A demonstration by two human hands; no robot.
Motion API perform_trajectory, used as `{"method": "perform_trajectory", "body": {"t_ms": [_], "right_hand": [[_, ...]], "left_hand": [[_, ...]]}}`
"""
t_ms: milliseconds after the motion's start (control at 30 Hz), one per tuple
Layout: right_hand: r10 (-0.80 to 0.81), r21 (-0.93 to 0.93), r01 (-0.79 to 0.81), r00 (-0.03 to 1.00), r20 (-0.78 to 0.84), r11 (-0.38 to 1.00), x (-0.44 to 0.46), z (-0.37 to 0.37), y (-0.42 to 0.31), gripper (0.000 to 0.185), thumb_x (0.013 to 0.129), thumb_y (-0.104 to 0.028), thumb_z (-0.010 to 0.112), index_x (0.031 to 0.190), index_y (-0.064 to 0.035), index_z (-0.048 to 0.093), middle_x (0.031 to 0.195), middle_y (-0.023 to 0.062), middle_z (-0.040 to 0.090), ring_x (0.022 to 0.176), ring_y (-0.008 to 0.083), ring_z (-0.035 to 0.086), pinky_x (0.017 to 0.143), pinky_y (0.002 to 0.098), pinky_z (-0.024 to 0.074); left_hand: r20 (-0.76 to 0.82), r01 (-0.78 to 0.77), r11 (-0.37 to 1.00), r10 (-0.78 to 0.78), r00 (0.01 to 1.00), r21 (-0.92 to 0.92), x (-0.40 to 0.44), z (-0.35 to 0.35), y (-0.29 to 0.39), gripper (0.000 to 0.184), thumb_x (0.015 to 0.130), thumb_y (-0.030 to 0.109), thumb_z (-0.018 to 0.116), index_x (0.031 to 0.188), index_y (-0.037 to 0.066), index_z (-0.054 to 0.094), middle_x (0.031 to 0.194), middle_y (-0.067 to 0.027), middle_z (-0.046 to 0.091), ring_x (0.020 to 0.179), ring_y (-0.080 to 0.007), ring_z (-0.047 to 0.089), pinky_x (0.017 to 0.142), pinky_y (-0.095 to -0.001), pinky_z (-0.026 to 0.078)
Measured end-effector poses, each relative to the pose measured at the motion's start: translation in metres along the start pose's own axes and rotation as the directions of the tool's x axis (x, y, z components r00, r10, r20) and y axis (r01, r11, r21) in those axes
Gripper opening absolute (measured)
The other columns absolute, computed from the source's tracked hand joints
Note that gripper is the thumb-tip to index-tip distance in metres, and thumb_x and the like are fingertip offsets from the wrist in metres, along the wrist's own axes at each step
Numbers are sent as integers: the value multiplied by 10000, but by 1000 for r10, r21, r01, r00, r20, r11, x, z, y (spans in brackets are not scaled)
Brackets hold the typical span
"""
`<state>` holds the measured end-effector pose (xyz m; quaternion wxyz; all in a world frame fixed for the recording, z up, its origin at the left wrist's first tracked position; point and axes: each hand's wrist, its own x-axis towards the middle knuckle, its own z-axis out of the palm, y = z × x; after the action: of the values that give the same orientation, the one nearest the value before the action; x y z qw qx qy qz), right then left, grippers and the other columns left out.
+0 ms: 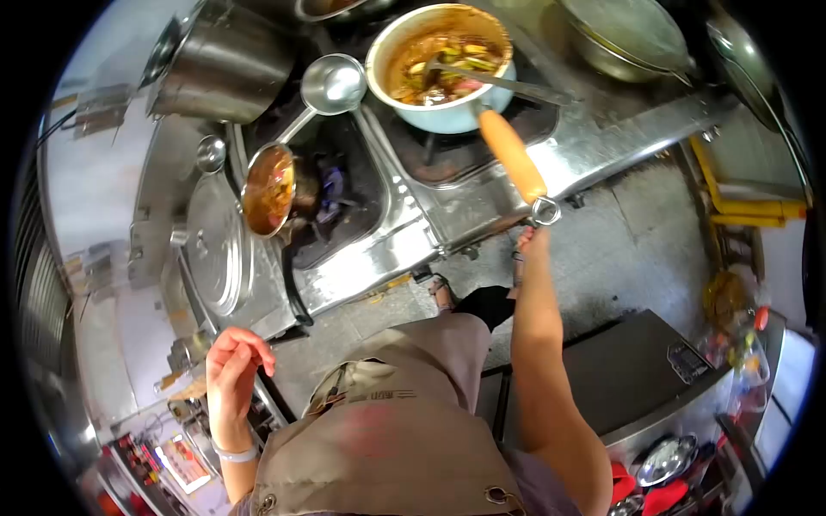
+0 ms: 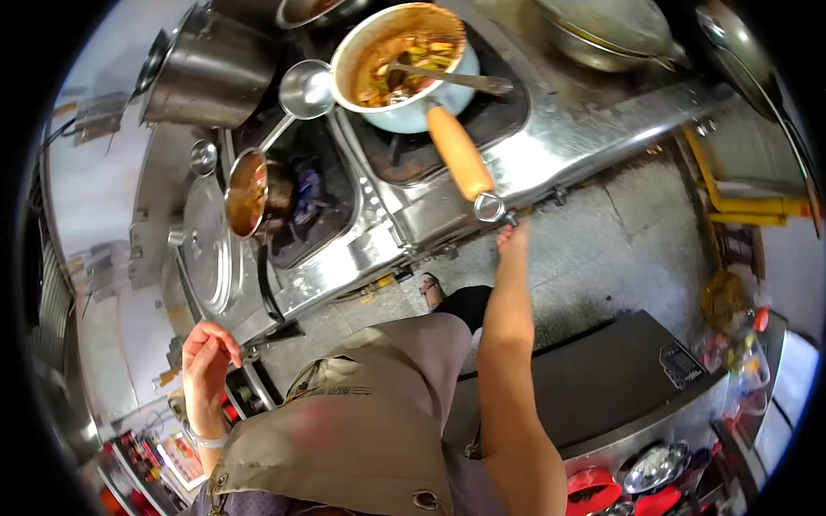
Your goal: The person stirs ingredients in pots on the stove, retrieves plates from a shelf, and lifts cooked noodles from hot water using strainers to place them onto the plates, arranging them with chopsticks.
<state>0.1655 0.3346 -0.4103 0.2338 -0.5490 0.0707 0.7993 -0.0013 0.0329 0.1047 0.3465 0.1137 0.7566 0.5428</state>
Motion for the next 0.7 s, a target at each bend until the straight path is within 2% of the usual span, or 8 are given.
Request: {"method": "perform_trajectory", "body": {"t_ms": [133,200,300,333,367,433,600,700], "right_hand": [[333,397,-341,939,91,852,0,-6,3,387,888,-425,346,663,-120,424,489,-9,426,360,72,337,301,216,236],[37,174,26,936,-349,984,-63,16,24,390,886,-421,364,654,-116,436,503,-3,439,375,86,362,306,229,265],[-171,-272,167,985,10,948,-27,-62,134,248,848,-291,397,722,-109,510,607,58,541,456,169,484,396,272,424],[-72,-91,88,984,163,992,-13,-82,189,243,842,-300,415,797,-95,537,682,59,560,533,191,524,478,292,475],[178,-390,-91,965,193,916,-30,-68,211,296,866,-338,418,846,-67,535,690,68,560,572,209,540,516,314,488],[286,-291,-283,958,-31,914,-51,-30,259,386,882,-414,413,903,-41,512,689,83,557,590,227,550,539,340,504],[89,-254,-95,995,-36,962,-24,-23,284,445,889,-451,391,892,-16,484,592,65,481,450,186,480,395,267,447],[536,103,-540,842,65,835,-8,-27,266,439,889,-444,372,832,-24,483,561,43,456,417,138,437,367,232,398]], "left_hand": [[-41,-24,999,22,999,-47,0,-13,-4,180,869,173,516,911,-1,535,716,-110,570,610,-161,531,562,-253,432],[-41,-21,997,18,999,-74,0,-24,-9,181,872,174,513,914,0,537,716,-108,570,608,-158,530,560,-250,431],[-55,-18,994,13,998,-104,0,-44,-19,190,879,184,502,911,0,539,718,-103,572,607,-152,531,560,-248,431],[-60,0,992,-8,998,-125,-1,-49,-24,194,882,188,497,908,0,539,718,-101,574,609,-150,532,562,-247,432],[-69,16,989,-26,997,-146,-2,-55,-29,199,885,192,492,904,0,540,718,-99,575,610,-147,533,564,-246,433],[-91,49,985,-65,994,-168,-5,-63,-39,206,890,195,488,893,-4,543,718,-95,582,611,-139,539,573,-242,435],[-93,84,965,-110,990,-249,-13,-91,-65,189,892,171,476,886,-1,554,743,-91,597,629,-138,545,598,-250,432],[-101,74,953,-108,989,-294,-15,-104,-77,179,893,152,463,895,-1,556,756,-87,597,646,-139,544,608,-253,430]]}}
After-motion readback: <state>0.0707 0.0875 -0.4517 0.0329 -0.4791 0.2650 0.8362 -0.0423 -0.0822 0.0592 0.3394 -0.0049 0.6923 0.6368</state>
